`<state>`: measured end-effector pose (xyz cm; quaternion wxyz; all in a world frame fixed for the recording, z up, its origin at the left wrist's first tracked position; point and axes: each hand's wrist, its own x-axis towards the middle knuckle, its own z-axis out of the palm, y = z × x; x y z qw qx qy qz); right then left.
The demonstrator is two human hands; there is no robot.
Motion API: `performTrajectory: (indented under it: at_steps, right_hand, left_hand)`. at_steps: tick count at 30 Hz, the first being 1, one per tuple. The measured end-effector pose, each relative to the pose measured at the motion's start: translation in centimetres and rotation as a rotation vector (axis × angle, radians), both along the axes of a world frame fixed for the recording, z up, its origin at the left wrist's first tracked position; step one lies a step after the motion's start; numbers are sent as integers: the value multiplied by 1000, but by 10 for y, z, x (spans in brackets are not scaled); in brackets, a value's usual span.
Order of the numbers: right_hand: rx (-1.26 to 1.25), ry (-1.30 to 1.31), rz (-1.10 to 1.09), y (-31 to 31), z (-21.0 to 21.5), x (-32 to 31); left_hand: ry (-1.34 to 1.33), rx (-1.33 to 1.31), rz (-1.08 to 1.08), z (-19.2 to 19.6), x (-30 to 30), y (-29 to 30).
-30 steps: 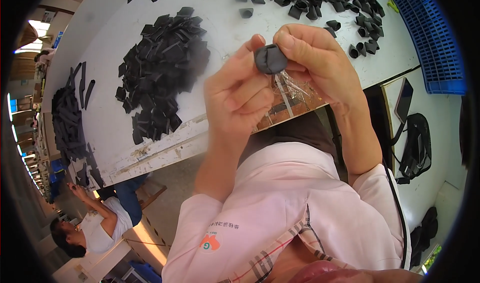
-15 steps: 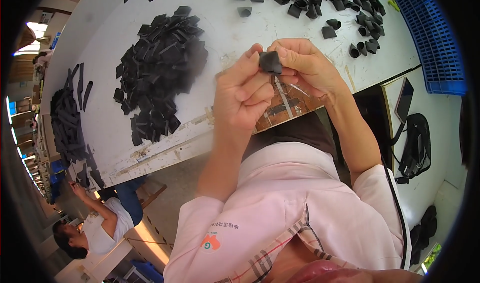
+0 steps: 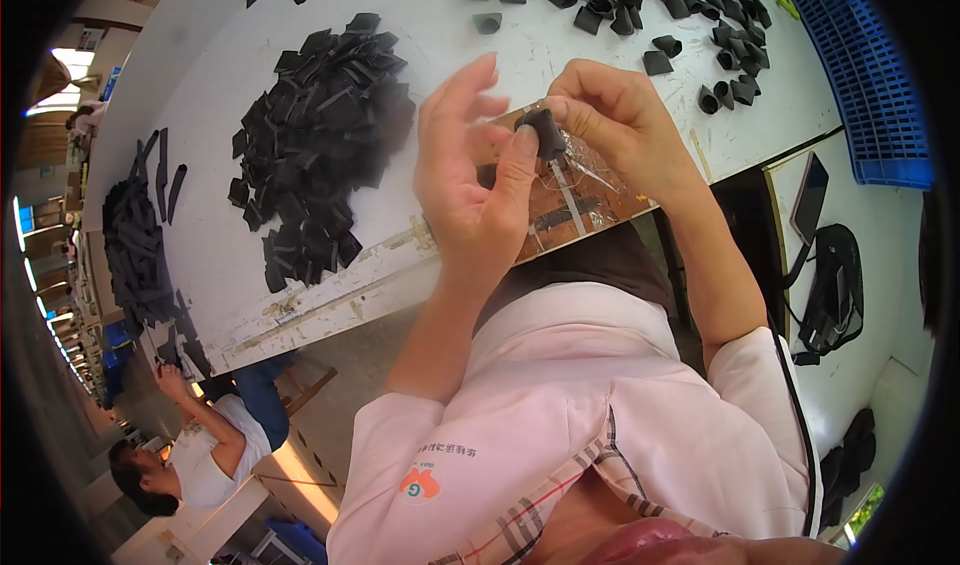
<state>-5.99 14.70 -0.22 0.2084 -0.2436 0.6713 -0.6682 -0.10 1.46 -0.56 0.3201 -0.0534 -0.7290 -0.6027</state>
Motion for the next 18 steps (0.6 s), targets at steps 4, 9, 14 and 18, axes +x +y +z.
performTrajectory:
  at_steps: [4, 9, 14, 18]
  right_hand:
    - [-8, 458, -345, 4, 0, 13]
    - [115, 754, -335, 0, 14, 23]
    - [205, 860, -383, -4, 23, 25]
    - [118, 802, -363, -7, 26, 26]
  left_hand:
    - [35, -141, -199, 8, -5, -8]
    - [25, 396, -301, -2, -2, -7]
    - [-8, 844, -428, -1, 3, -7]
    - [-48, 771, -345, -3, 7, -7]
